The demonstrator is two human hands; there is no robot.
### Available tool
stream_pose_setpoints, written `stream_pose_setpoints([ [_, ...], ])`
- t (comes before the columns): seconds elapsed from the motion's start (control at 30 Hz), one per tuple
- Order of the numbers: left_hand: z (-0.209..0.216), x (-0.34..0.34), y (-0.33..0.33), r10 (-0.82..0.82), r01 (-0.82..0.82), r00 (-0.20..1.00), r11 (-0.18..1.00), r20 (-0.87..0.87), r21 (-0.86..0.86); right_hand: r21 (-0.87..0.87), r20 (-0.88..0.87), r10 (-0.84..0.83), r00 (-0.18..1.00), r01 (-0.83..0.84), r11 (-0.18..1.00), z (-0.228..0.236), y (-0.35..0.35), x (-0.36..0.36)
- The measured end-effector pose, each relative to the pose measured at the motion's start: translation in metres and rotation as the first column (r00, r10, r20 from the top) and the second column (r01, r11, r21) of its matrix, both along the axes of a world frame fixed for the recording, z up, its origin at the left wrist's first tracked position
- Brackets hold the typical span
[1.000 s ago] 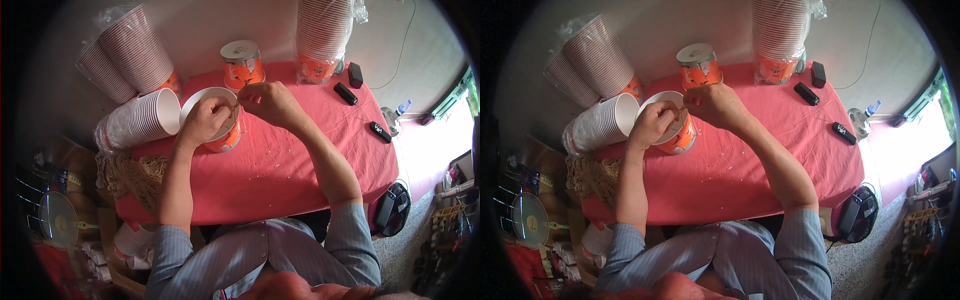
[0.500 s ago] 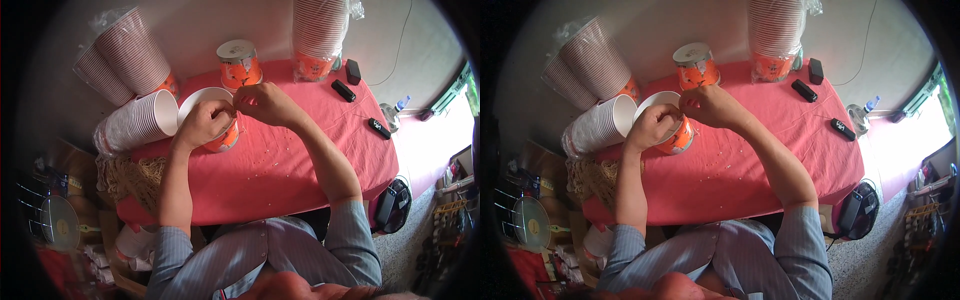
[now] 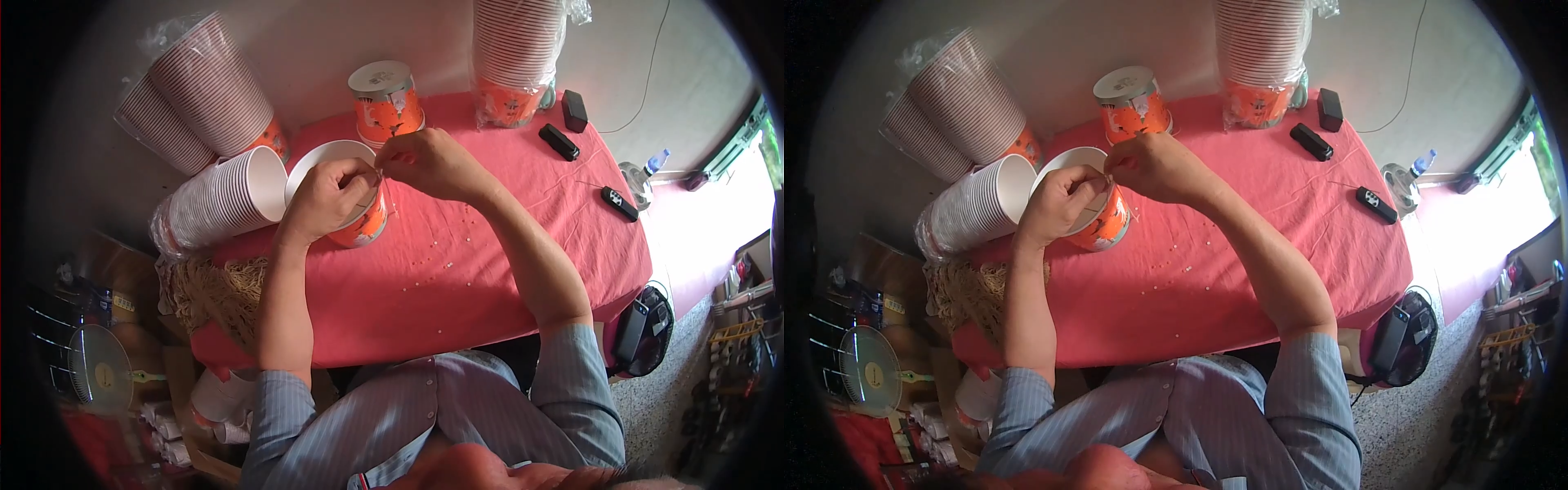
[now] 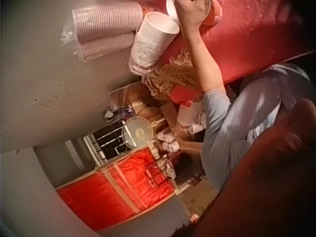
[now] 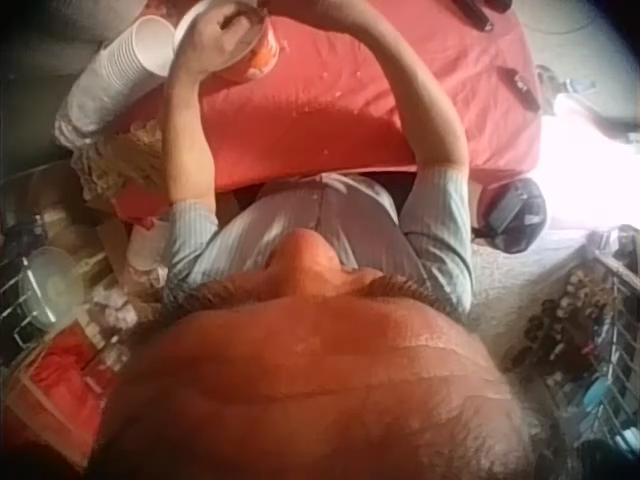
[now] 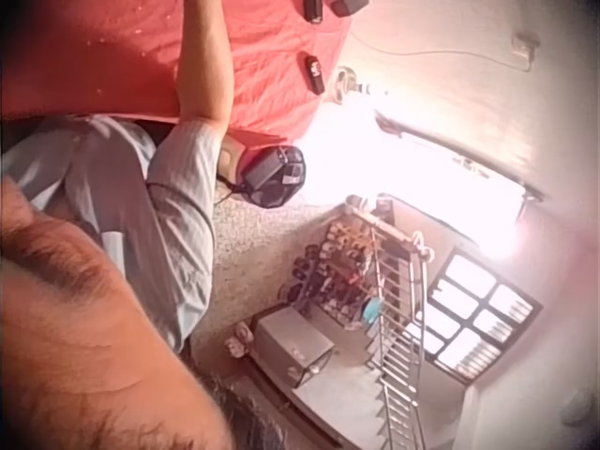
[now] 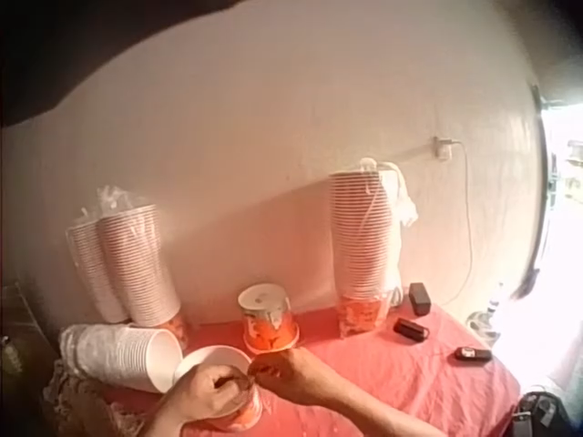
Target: Attaching elastic string handles to paper buckets by threading them through pre-punched holes.
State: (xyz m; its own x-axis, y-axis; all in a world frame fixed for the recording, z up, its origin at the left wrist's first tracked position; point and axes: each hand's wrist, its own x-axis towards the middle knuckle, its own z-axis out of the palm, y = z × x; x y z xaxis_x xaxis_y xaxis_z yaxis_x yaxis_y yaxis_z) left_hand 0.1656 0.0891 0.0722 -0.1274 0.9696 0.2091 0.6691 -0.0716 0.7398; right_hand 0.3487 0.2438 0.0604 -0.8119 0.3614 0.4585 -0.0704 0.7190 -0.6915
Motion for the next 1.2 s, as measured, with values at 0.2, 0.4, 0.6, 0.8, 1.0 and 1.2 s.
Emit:
stream_pose_setpoints([
  [0.2,-0.004,-0.004,0.003,-0.008,0.004,0.999,0.998,0.045,0.069,-0.004,-0.009,-0.09,0.996,0.09,0.996,0.005,0.001,0.004],
  [0.4,-0.008,-0.007,0.005,-0.007,0.004,0.997,0.999,0.071,0.042,0.036,-0.035,-0.028,0.999,0.029,0.999,0.009,-0.009,0.003],
  [0.6,0.0,-0.006,0.002,-0.008,0.009,0.993,1.0,0.122,-0.011,0.045,-0.014,-0.048,0.999,0.048,0.998,0.003,-0.007,-0.001],
  [0.8,-0.001,-0.008,0.002,-0.006,0.022,0.977,0.997,0.213,-0.07,-0.019,-0.012,-0.046,0.999,0.046,0.999,0.002,-0.005,-0.001],
  [1.0,0.006,-0.006,-0.004,-0.03,0.068,0.975,0.984,0.222,-0.167,-0.083,0.025,-0.044,0.999,0.046,0.996,0.001,-0.005,-0.001],
  [1.2,0.006,-0.008,-0.002,-0.008,0.022,0.991,0.995,0.131,-0.102,-0.095,0.033,-0.007,0.999,0.01,0.995,-0.003,-0.004,-0.002],
])
